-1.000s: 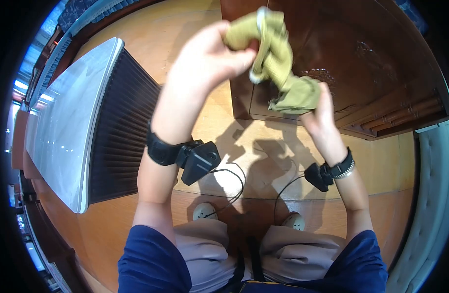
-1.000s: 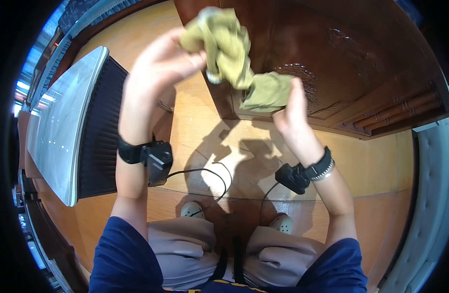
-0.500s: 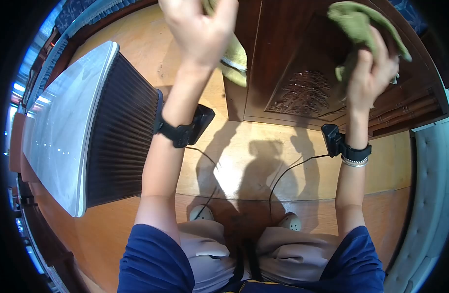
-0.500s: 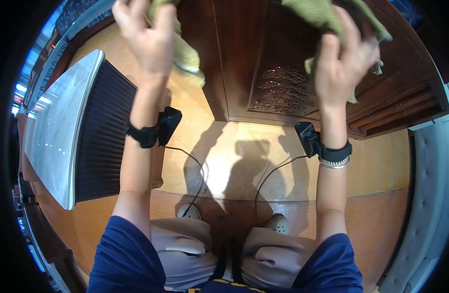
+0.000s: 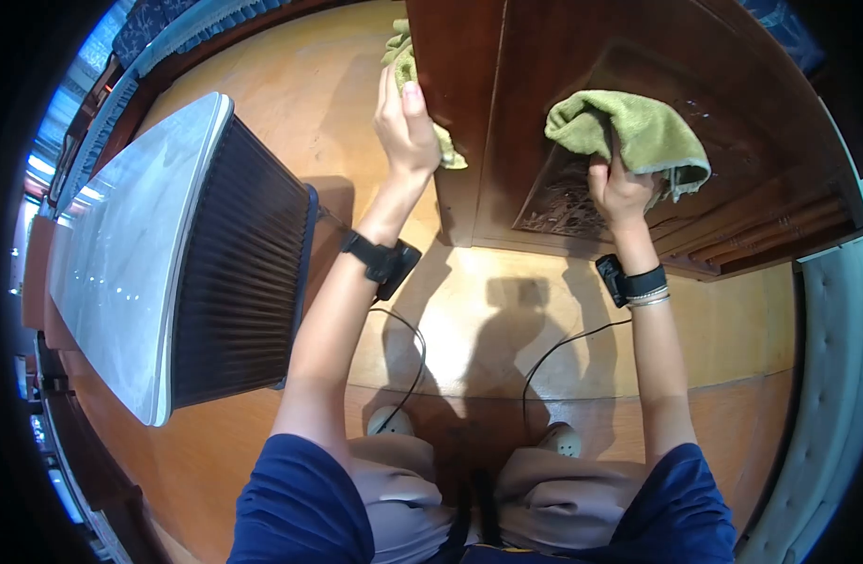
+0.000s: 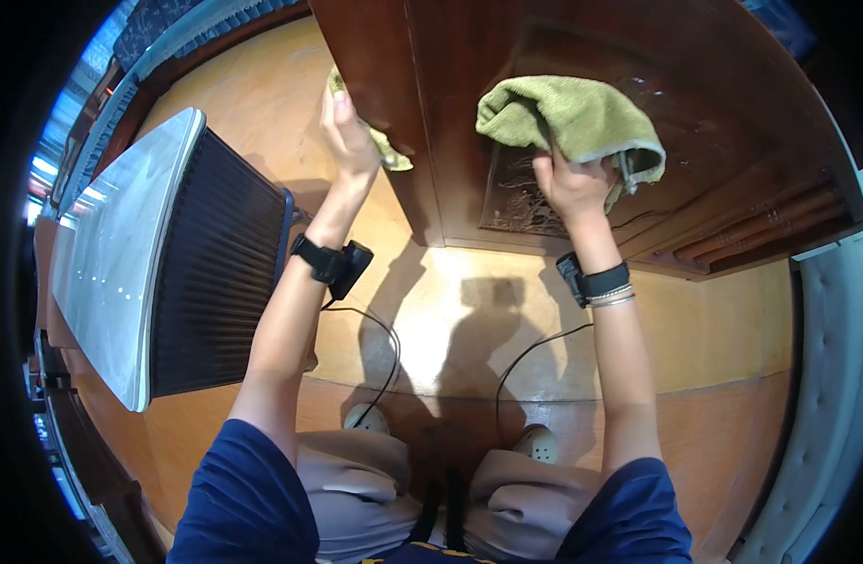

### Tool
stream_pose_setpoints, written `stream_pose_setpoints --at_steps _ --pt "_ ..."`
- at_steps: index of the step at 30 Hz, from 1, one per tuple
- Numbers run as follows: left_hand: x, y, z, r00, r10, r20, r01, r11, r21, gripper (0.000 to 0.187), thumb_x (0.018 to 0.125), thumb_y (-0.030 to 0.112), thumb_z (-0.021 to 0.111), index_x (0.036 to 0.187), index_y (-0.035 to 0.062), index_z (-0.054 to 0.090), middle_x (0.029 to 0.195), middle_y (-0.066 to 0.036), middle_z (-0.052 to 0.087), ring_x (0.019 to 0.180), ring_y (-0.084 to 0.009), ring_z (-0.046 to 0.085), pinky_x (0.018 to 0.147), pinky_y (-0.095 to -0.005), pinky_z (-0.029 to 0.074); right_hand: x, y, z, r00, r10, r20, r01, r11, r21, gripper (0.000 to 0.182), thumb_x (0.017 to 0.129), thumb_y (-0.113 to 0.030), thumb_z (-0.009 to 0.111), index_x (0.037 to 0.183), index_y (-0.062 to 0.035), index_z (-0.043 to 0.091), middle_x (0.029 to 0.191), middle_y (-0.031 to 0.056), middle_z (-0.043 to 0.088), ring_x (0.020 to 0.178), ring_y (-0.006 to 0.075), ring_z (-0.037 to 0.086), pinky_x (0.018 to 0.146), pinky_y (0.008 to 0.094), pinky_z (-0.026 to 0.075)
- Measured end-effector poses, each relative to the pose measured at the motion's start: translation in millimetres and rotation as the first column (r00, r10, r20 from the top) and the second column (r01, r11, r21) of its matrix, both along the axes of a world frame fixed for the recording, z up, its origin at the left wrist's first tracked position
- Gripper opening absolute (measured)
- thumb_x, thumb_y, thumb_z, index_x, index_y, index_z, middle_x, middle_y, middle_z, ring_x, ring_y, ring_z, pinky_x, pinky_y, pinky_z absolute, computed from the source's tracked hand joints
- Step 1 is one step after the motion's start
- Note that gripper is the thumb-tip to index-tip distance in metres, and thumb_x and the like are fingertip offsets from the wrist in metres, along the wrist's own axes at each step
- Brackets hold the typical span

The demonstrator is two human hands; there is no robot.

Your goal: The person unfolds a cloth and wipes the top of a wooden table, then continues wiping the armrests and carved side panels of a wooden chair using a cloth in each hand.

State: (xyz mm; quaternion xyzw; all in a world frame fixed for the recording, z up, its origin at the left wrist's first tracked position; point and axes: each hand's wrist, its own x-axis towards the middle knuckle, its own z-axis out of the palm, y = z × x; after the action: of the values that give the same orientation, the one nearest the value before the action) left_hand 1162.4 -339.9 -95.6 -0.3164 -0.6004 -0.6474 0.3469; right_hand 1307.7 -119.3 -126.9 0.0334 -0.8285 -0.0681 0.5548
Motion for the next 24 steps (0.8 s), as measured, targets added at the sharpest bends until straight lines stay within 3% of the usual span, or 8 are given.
stream_pose_setpoints --at_steps 5,7,10,12,14,19,22,24 --pt "8 -5 48 0.988 -0.153 0.0 0.148 0.95 0.274 0.051 0.091 0.03 0.028 0.114 -0.0088 0.053 0.113 -0.017 0.058 0.103 -0.0263 0.056 0.09 -0.0353 0.042 13 -22 22 0.993 0.118 -0.015 -0.118 0.991 -0.064 0.044 0.078 -0.015 0.047 0.118 0.0006 0.059 0.116 0.0202 0.057 0.108 0.0377 0.052 0.098 0.0463 0.034" --pt "31 -12 68 0.954 -0.266 0.136 0.201 0.907 0.369 0.052 0.091 0.03 0.024 0.119 -0.0076 0.048 0.112 -0.014 0.057 0.104 -0.0241 0.055 0.09 -0.0338 0.042 21 -31 33 0.979 0.204 0.027 -0.196 0.963 -0.188 0.043 0.08 -0.016 0.047 0.117 0.0027 0.058 0.114 0.0214 0.057 0.107 0.0378 0.053 0.098 0.0459 0.035" --pt "35 1 78 0.965 -0.264 0.011 0.221 0.83 0.513 0.054 0.09 0.033 0.023 0.122 -0.0031 0.046 0.113 -0.015 0.056 0.109 -0.0254 0.053 0.092 -0.0381 0.043 23 -37 52 0.971 0.235 0.047 -0.223 0.957 -0.187 0.042 0.078 -0.014 0.051 0.116 0.0014 0.059 0.114 0.0203 0.057 0.107 0.0383 0.052 0.097 0.0455 0.035" --pt "29 7 62 0.981 -0.194 -0.005 0.178 0.89 0.421 0.057 0.088 0.036 0.026 0.124 -0.0041 0.043 0.117 -0.014 0.052 0.109 -0.0241 0.05 0.092 -0.0374 0.04 27 -44 67 0.99 0.103 0.101 -0.089 0.987 -0.137 0.044 0.074 -0.015 0.055 0.117 -0.0057 0.061 0.116 0.0183 0.055 0.108 0.038 0.05 0.097 0.0449 0.036" --pt "26 16 48 0.98 0.143 -0.14 -0.107 0.966 0.237 0.055 0.088 0.032 0.03 0.123 -0.0102 0.04 0.122 -0.022 0.044 0.111 -0.0296 0.046 0.095 -0.0379 0.035 26 -42 63 0.99 -0.133 0.049 0.134 0.99 -0.039 0.048 0.072 -0.018 0.058 0.119 -0.0148 0.062 0.119 0.0162 0.051 0.115 0.038 0.041 0.101 0.0472 0.027" --pt "16 26 35 0.983 0.119 -0.139 -0.072 0.95 0.304 0.057 0.088 0.033 0.032 0.125 -0.0102 0.038 0.12 -0.02 0.043 0.111 -0.0287 0.044 0.096 -0.0379 0.034 26 12 51 0.931 -0.306 -0.201 0.296 0.952 -0.078 0.048 0.066 -0.03 0.06 0.111 -0.0156 0.065 0.121 0.0185 0.048 0.118 0.0397 0.036 0.099 0.0517 0.027" --pt "18 22 36 0.983 0.123 -0.139 -0.084 0.963 0.256 0.057 0.088 0.032 0.032 0.125 -0.0102 0.038 0.12 -0.019 0.043 0.11 -0.0279 0.045 0.096 -0.0377 0.034 37 46 50 0.886 -0.257 -0.387 0.182 0.959 -0.218 0.044 0.074 -0.019 0.053 0.114 -0.0044 0.06 0.12 0.0175 0.05 0.117 0.0373 0.039 0.1 0.0488 0.027" --pt "18 20 34 0.982 0.14 -0.125 -0.109 0.966 0.233 0.056 0.088 0.031 0.033 0.126 -0.0092 0.037 0.12 -0.018 0.043 0.106 -0.026 0.047 0.092 -0.0359 0.038 41 69 51 0.844 -0.176 -0.507 -0.091 0.884 -0.458 0.041 0.077 -0.008 0.048 0.117 0.001 0.056 0.118 0.0173 0.051 0.114 0.0347 0.041 0.099 0.0465 0.028"
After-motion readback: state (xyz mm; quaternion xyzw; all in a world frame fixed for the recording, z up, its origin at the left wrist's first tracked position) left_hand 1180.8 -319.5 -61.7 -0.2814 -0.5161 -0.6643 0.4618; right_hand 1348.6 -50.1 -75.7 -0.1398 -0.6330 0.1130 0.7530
